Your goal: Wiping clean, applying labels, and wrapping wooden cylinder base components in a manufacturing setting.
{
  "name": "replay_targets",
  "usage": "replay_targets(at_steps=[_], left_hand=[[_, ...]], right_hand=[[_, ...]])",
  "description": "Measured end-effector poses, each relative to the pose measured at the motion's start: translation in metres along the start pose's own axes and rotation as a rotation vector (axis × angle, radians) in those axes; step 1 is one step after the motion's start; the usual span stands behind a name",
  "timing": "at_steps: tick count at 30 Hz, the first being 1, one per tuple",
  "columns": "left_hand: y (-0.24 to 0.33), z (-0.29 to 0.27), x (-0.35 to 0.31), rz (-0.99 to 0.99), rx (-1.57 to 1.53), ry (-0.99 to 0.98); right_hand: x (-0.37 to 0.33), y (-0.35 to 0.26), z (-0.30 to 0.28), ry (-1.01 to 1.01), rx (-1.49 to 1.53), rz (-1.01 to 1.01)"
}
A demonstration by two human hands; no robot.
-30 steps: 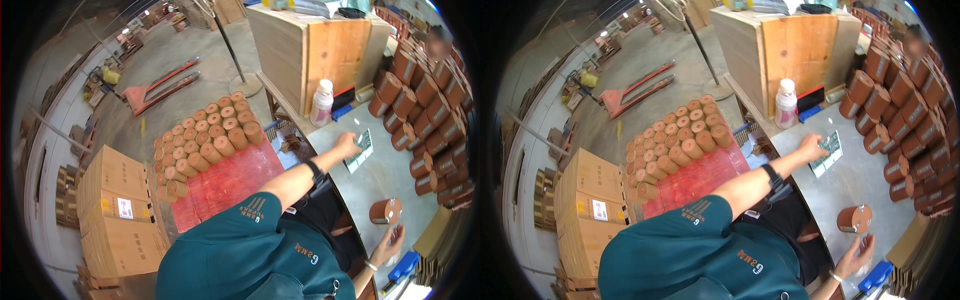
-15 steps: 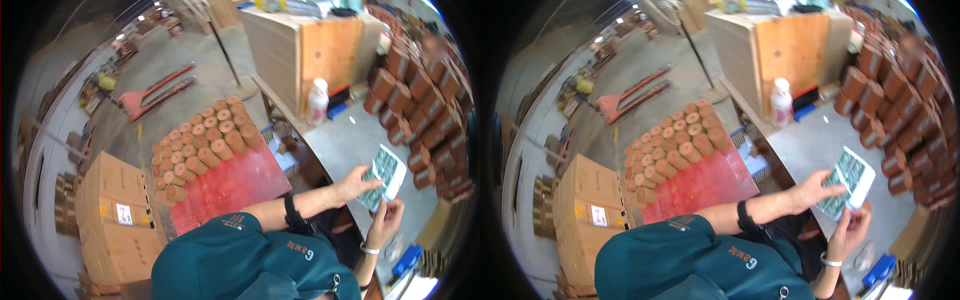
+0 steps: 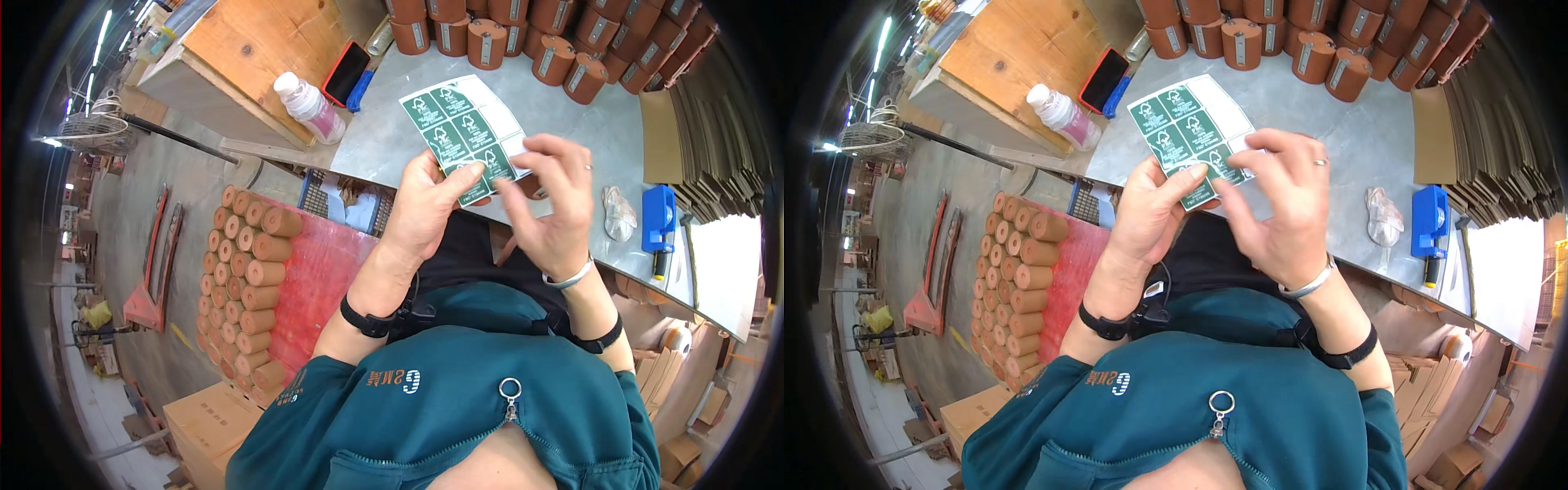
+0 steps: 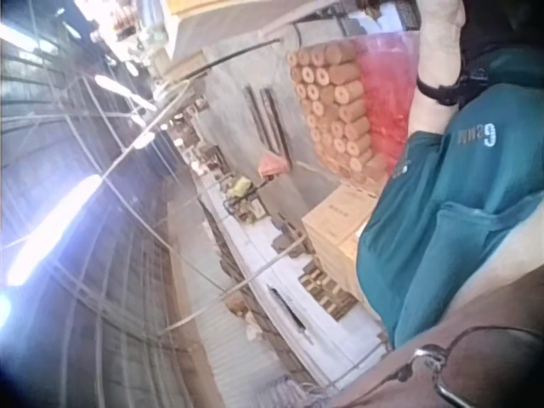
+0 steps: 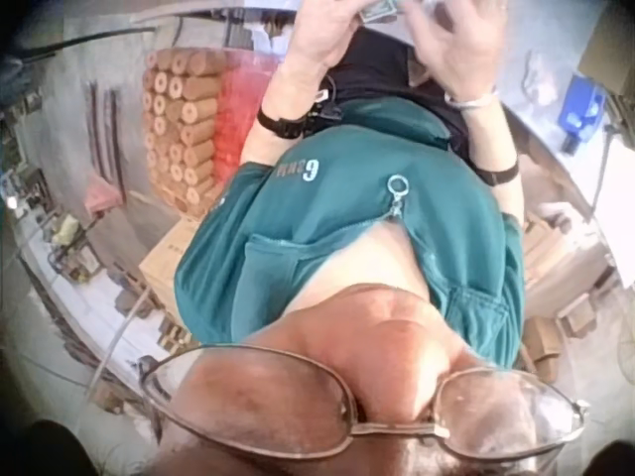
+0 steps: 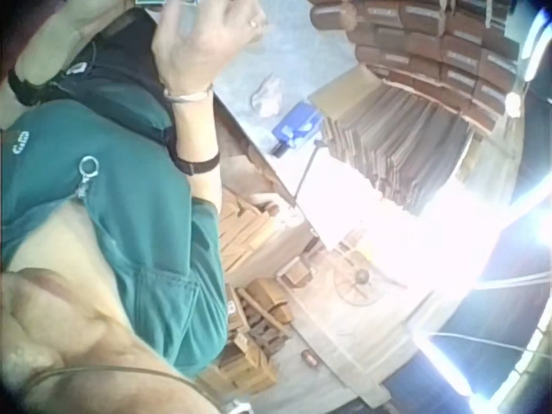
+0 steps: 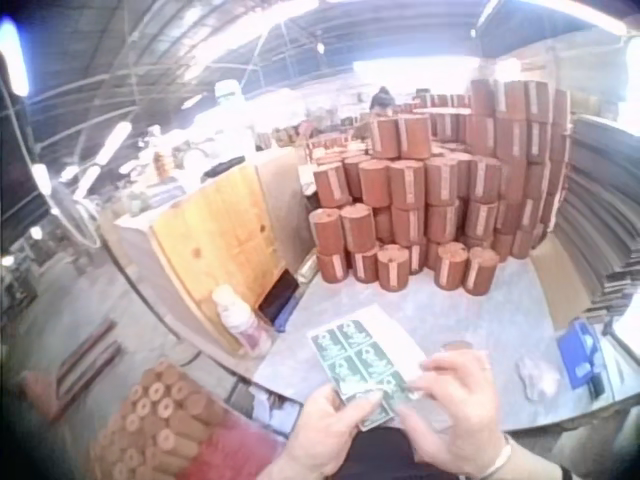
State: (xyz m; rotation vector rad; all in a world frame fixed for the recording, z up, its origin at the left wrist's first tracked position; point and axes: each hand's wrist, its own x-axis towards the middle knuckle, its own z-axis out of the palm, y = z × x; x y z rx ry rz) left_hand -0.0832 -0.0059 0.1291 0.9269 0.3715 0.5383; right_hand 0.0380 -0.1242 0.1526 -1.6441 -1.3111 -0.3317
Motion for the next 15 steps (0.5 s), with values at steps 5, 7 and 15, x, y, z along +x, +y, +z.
replay_targets(at_steps=[5, 7, 15], left_hand=[[0.0020, 0.0020, -0.0052, 0.003, 0.007, -0.008], [0.0010, 0.0000, -0.0076, -0.002, -0.009, -0.036], [0.0008, -0.0010, -0.0048, 0.056, 0.079, 0.001]], right_hand=[[-0.0072, 0.0022, 0.0005, -0.128, -0.067, -0.082], [-0.0084, 0.0038, 0.0008, -0.123, -0.095, -0.117], [-0.0058, 0.0039, -0.0001, -0.153, -0.104, -0.111]])
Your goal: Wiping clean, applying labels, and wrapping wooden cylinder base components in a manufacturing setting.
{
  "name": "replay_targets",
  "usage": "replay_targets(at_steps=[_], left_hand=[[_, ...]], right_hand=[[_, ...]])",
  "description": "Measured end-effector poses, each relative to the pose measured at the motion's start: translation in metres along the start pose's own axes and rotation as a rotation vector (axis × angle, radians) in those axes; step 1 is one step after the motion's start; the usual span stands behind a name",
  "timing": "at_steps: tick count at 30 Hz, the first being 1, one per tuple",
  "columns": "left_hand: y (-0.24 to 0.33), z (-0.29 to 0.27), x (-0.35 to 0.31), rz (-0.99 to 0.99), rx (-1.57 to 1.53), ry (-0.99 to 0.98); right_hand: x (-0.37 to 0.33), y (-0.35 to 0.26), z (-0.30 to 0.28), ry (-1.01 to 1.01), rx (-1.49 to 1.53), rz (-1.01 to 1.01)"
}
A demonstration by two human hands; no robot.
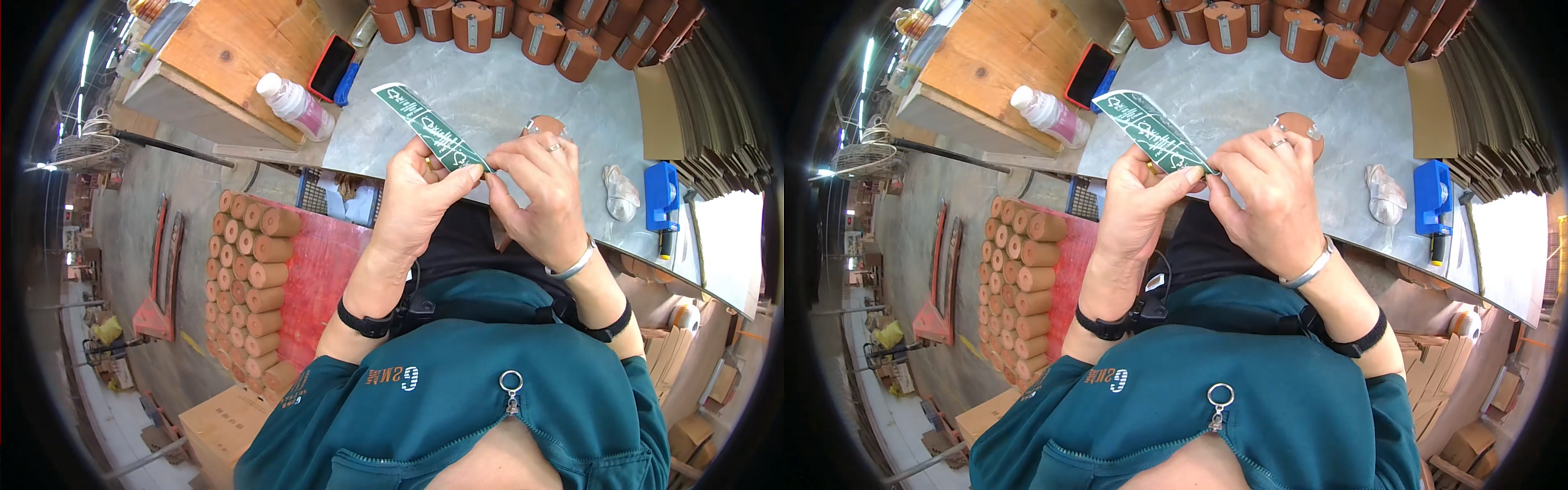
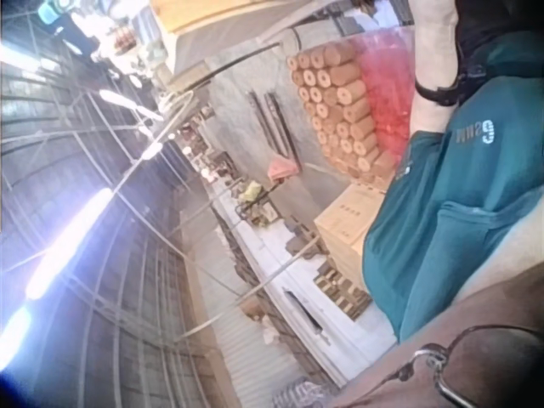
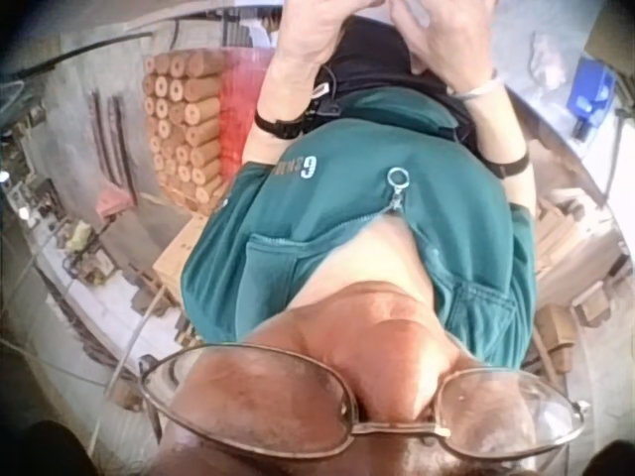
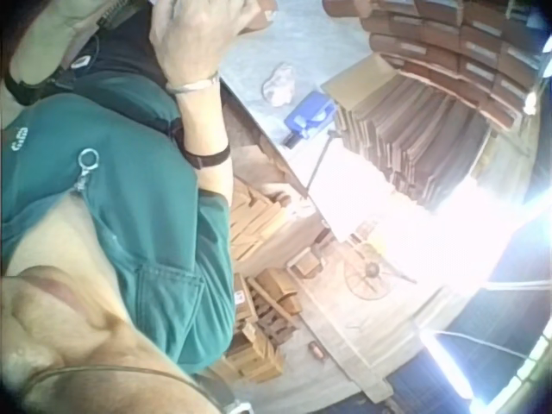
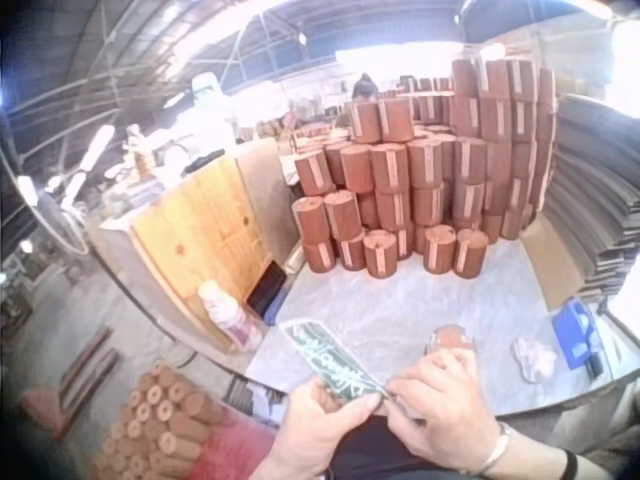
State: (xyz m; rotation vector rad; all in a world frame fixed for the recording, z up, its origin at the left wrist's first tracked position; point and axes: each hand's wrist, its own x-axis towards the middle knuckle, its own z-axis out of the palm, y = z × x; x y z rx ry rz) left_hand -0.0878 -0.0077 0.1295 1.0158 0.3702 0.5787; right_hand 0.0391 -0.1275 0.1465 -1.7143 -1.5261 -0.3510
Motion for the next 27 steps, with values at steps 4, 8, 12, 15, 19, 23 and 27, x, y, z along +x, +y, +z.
replay_targets(at_steps=[4, 8, 12, 15, 19, 23, 27], left_hand=[[0.002, 0.001, 0.001, -0.003, 0.086, 0.015], [0.004, -0.001, 0.002, 0.003, 0.088, -0.002], [0.004, -0.005, 0.006, 0.012, 0.144, -0.020], [0.001, -0.015, 0.010, 0.012, 0.137, -0.012], [-0.007, -0.051, 0.017, -0.060, 0.167, 0.029], [-0.018, -0.103, 0.055, -0.104, 0.388, 0.165], [-0.023, -0.140, 0.087, 0.016, 1.383, 0.477]], right_hand=[[0.001, 0.005, 0.000, -0.039, 0.043, 0.015], [0.003, 0.008, -0.003, -0.084, 0.138, 0.055], [0.004, 0.018, 0.006, -0.109, 0.271, 0.147], [0.007, 0.021, 0.010, -0.081, 0.374, 0.336], [0.005, 0.034, 0.014, 0.074, 0.437, 0.418], [0.006, 0.027, 0.000, 0.098, 0.574, 0.651], [-0.004, 0.028, -0.011, 0.124, 0.573, 0.680]])
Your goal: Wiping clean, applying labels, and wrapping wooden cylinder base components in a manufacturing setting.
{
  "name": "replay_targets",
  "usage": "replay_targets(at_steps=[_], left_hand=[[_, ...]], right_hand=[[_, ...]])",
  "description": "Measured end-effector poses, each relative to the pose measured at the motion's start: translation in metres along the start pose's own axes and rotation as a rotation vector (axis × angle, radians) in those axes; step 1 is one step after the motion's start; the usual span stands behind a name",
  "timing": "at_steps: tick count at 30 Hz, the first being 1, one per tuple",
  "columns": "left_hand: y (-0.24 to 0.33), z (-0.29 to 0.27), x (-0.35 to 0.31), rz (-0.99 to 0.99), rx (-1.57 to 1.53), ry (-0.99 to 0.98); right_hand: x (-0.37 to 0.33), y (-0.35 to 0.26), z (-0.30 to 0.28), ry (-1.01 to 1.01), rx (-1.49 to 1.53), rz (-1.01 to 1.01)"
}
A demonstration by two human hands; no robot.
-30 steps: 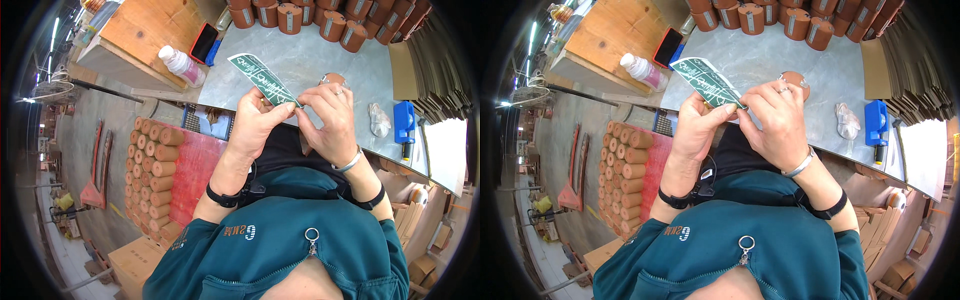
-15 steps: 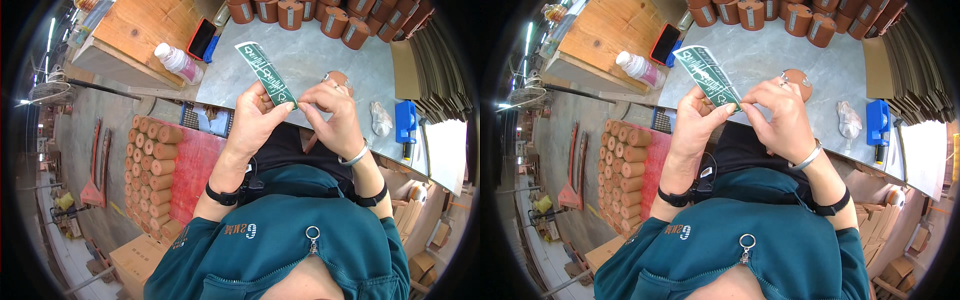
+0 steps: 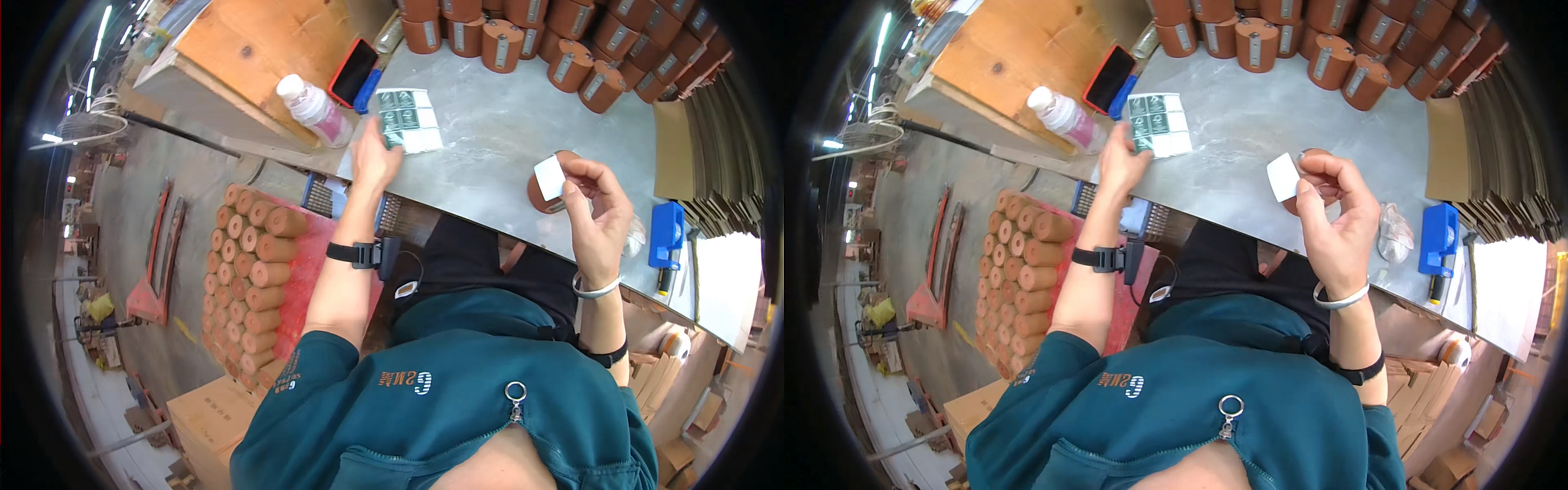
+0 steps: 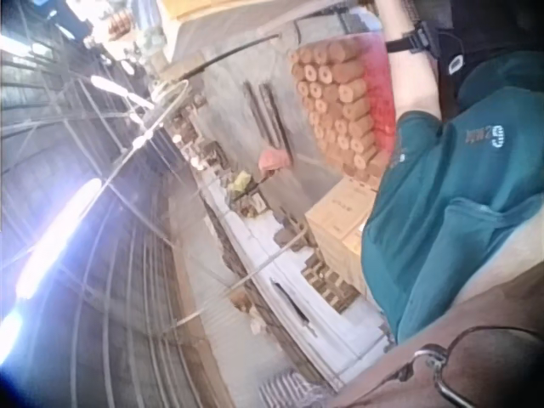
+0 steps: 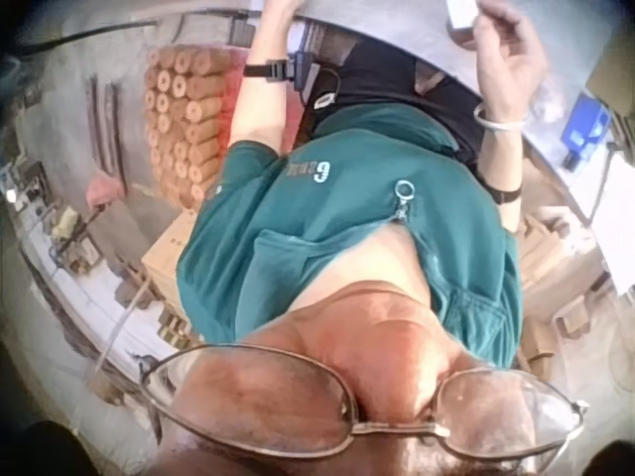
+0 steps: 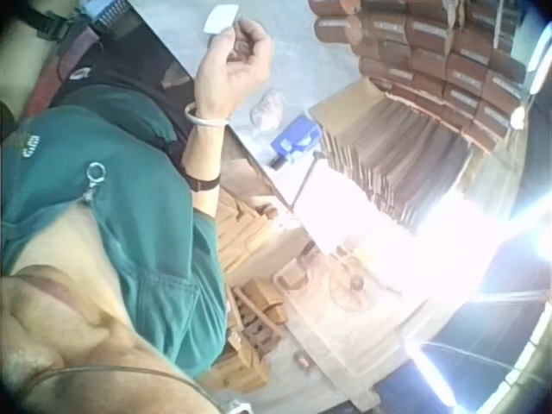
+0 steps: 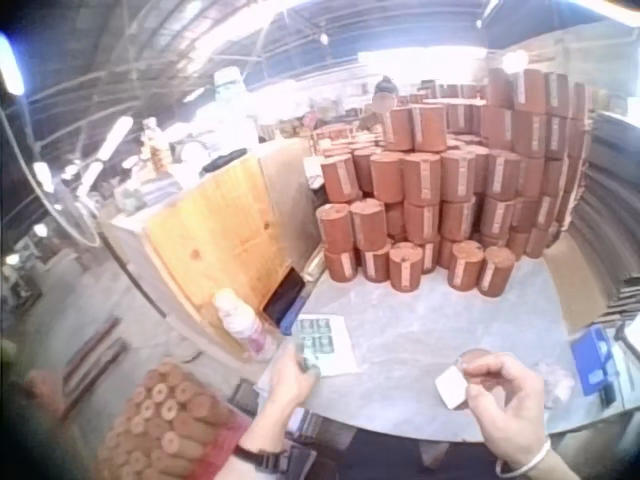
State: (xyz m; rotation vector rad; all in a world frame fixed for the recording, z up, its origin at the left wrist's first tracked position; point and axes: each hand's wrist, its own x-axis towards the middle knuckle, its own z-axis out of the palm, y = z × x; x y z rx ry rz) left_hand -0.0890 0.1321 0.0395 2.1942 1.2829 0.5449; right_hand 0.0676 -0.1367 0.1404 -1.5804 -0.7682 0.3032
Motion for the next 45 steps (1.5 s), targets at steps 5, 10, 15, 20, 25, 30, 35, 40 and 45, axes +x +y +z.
replay_targets(at_steps=[5, 10, 15, 20, 25, 30, 35, 40, 45], left_hand=[[0.066, -0.011, -0.048, 0.747, -0.008, 0.290], [0.119, 0.023, -0.098, 1.110, -0.254, 0.235], [0.126, 0.037, -0.106, 1.084, -0.376, 0.250], [0.131, 0.028, -0.117, 0.984, -0.438, 0.103], [0.127, 0.035, -0.127, 0.545, -0.735, -0.326], [0.126, 0.033, -0.138, 0.011, -1.159, -0.924], [0.124, 0.041, -0.135, 0.056, -1.054, -0.977], [0.113, 0.071, -0.112, 0.371, -0.451, -0.256], [0.133, 0.118, -0.091, 0.628, -0.405, -0.071]], right_hand=[[-0.013, 0.009, -0.015, 0.113, 0.076, -0.025], [-0.026, 0.011, -0.018, 0.057, 0.108, -0.023], [-0.036, 0.011, -0.022, 0.005, 0.041, -0.033], [-0.042, 0.013, -0.026, -0.007, 0.064, -0.016], [-0.042, 0.026, -0.037, 0.018, -0.039, -0.145], [-0.054, 0.038, -0.032, -0.030, -0.090, -0.088], [-0.056, 0.045, -0.039, -0.033, -0.060, -0.065], [-0.054, 0.061, -0.063, 0.244, 0.066, 0.007], [-0.055, 0.084, -0.067, 0.249, 0.014, 0.001]])
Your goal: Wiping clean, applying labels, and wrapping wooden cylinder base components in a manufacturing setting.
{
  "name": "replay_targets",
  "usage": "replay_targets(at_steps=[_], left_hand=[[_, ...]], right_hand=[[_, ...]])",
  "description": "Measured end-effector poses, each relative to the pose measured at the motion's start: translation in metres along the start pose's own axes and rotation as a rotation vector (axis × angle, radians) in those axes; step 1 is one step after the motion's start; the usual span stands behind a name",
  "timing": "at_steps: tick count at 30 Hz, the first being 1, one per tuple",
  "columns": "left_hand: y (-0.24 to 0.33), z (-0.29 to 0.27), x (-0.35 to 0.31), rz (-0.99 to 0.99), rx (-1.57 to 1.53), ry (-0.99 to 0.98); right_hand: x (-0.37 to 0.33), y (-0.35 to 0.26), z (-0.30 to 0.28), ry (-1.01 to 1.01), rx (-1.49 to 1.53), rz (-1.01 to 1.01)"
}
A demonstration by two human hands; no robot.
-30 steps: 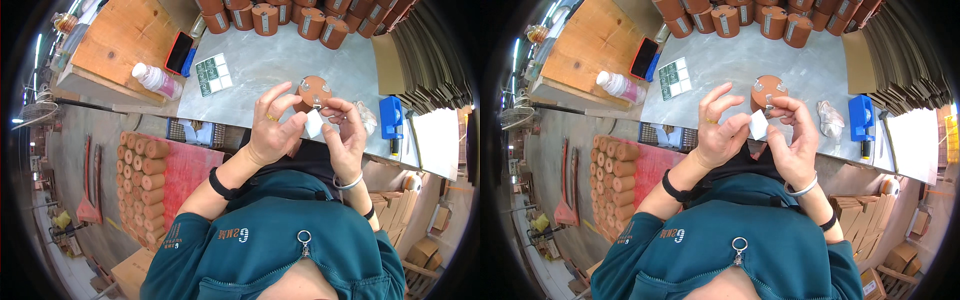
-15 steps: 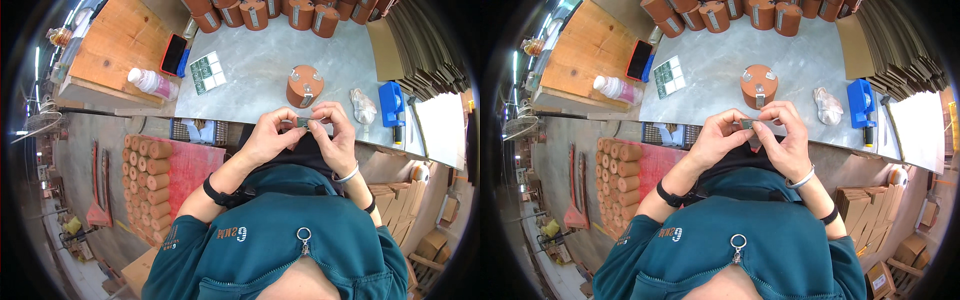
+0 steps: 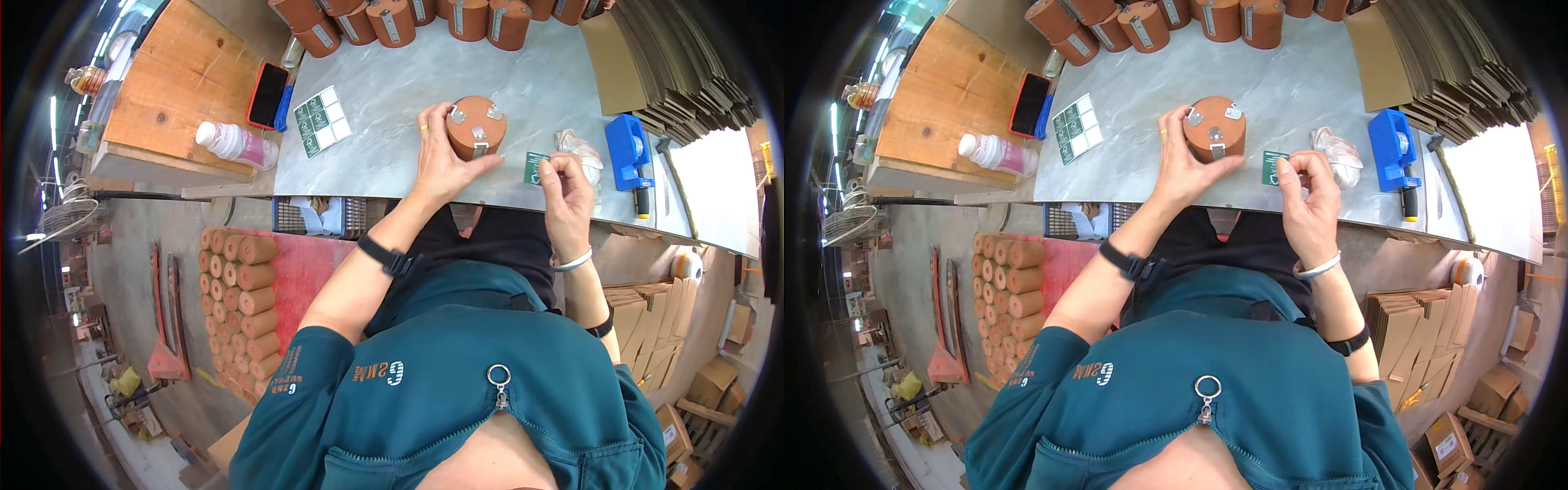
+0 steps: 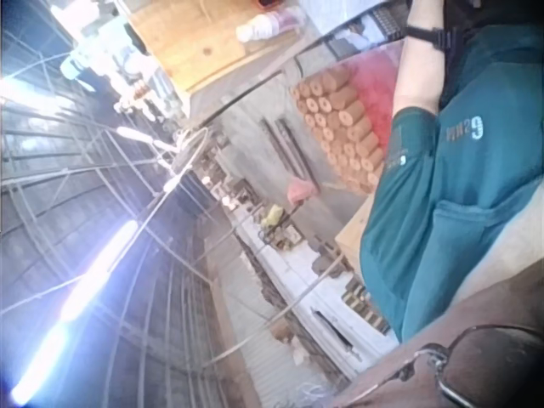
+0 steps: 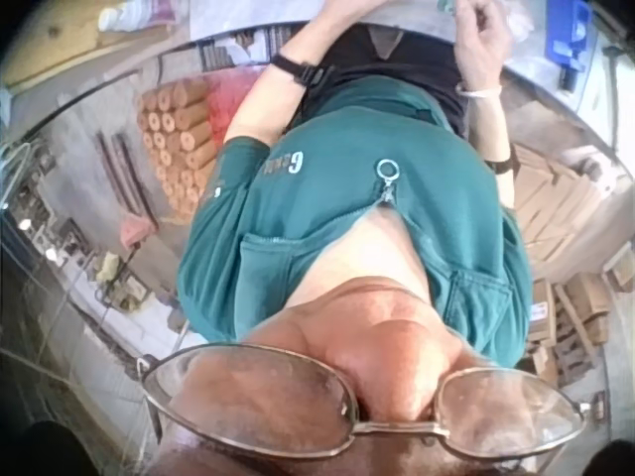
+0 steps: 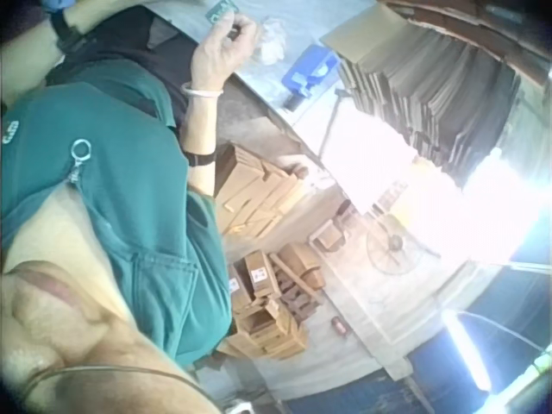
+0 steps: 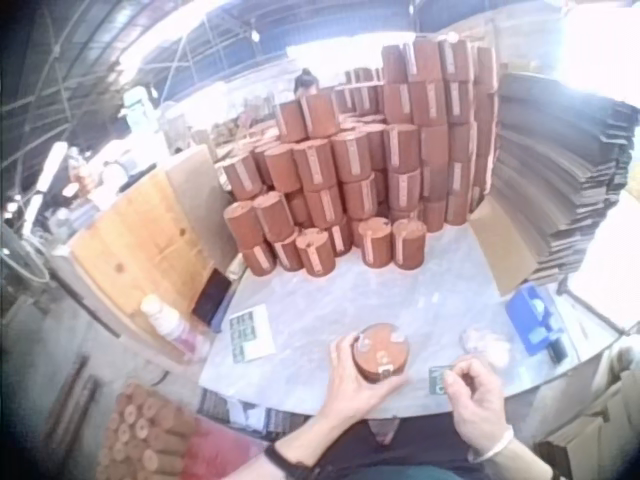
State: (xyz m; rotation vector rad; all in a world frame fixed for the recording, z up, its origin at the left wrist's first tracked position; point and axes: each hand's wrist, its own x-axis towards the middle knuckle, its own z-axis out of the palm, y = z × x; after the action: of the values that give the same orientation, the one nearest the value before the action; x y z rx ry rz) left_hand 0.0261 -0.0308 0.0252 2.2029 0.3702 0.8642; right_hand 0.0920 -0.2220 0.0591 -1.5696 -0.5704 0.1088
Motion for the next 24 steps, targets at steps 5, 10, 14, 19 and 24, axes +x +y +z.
replay_targets(at_steps=[5, 10, 14, 19, 24], left_hand=[[0.007, 0.000, 0.014, -0.485, -0.783, -0.127], [0.027, -0.017, 0.009, -0.664, -1.307, -0.266], [0.024, -0.021, 0.002, -0.649, -1.237, -0.251], [0.022, -0.026, 0.001, -0.635, -1.210, -0.282], [0.028, -0.030, 0.000, -0.652, -1.213, -0.288]], right_hand=[[0.011, -0.017, 0.009, -0.025, 0.036, -0.017], [0.022, -0.031, 0.037, -0.021, 0.068, -0.039], [0.022, -0.030, 0.062, -0.059, 0.142, 0.009], [0.021, -0.032, 0.065, -0.082, 0.053, 0.025], [0.018, -0.033, 0.065, -0.071, 0.016, 0.050]])
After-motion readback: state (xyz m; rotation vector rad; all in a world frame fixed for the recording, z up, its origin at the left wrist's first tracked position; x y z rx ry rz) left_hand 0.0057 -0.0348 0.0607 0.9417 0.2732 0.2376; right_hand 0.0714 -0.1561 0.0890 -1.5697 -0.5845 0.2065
